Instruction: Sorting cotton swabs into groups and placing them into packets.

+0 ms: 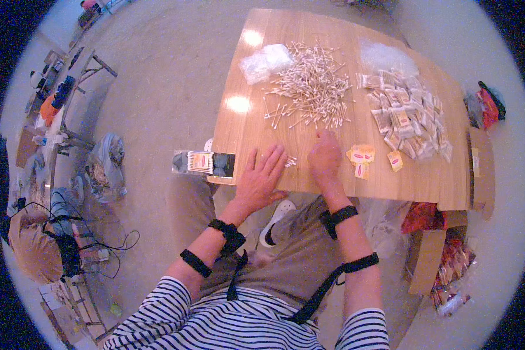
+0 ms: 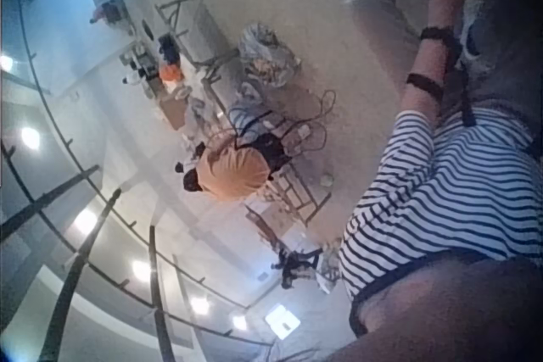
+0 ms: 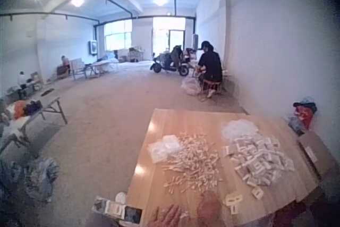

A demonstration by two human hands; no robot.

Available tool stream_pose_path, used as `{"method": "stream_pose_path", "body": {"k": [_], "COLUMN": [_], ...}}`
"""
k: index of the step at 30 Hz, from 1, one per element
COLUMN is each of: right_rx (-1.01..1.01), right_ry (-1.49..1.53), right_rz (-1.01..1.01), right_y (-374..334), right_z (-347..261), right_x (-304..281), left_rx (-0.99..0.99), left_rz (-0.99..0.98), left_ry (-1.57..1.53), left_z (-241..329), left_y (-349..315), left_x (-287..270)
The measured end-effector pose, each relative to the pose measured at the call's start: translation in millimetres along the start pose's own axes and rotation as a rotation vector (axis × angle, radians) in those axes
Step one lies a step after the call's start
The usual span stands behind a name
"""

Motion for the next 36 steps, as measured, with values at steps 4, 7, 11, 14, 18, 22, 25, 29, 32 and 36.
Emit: {"method": "stream_pose_path", "body": {"k": [4,7,11,14,18,22,25,29,32,36], "right_rx": [-0.099,-0.120,-0.275,-0.247,-0.253,-0.307,-0.321,-0.289,-0.303,-0.158], "right_ry": [0.173,0.126,0.025,-0.018,0.003,-0.086,-0.114,0.008,0.031,0.156], "right_rz": [-0.113,-0.067,-0.051,-0.173,-0.190,-0.062,-0.120,-0.237,-0.282,-0.153], "right_y": [-1,20,40,39,30,38,42,33,27,20], "right_z": [-26,-39,-52,-55,-58,-47,-47,-63,-65,-51], "right_x": [12,11,14,25,27,23,30,27,31,25], "left_rx": [0.004,0.007,0.001,0.004,0.001,0.002,0.002,-0.004,-0.010,0.004], "left_rz": [0.019,0.018,0.010,0.007,0.007,0.008,0.016,0.000,-0.046,-0.008], "left_ry": [0.001,0.008,-0.014,-0.001,0.005,-0.004,-0.019,-0.001,0.032,0.039], "left_z": [-1,-1,-1,0,0,1,0,-2,-1,-1], "left_y": [-2,-2,-1,-1,-2,0,0,-2,0,-1], "left_x": [0,-2,-1,-2,-2,-1,-1,-1,1,2]}}
Point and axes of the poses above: each hand's wrist, its own y-axis towards the middle knuckle, its own x-axis out of the palm, z = x × y, the point moved 6 cm from there along y, towards the middle knuckle, and after that the axes turned 1 degree about -x, right-handed, at the moved point
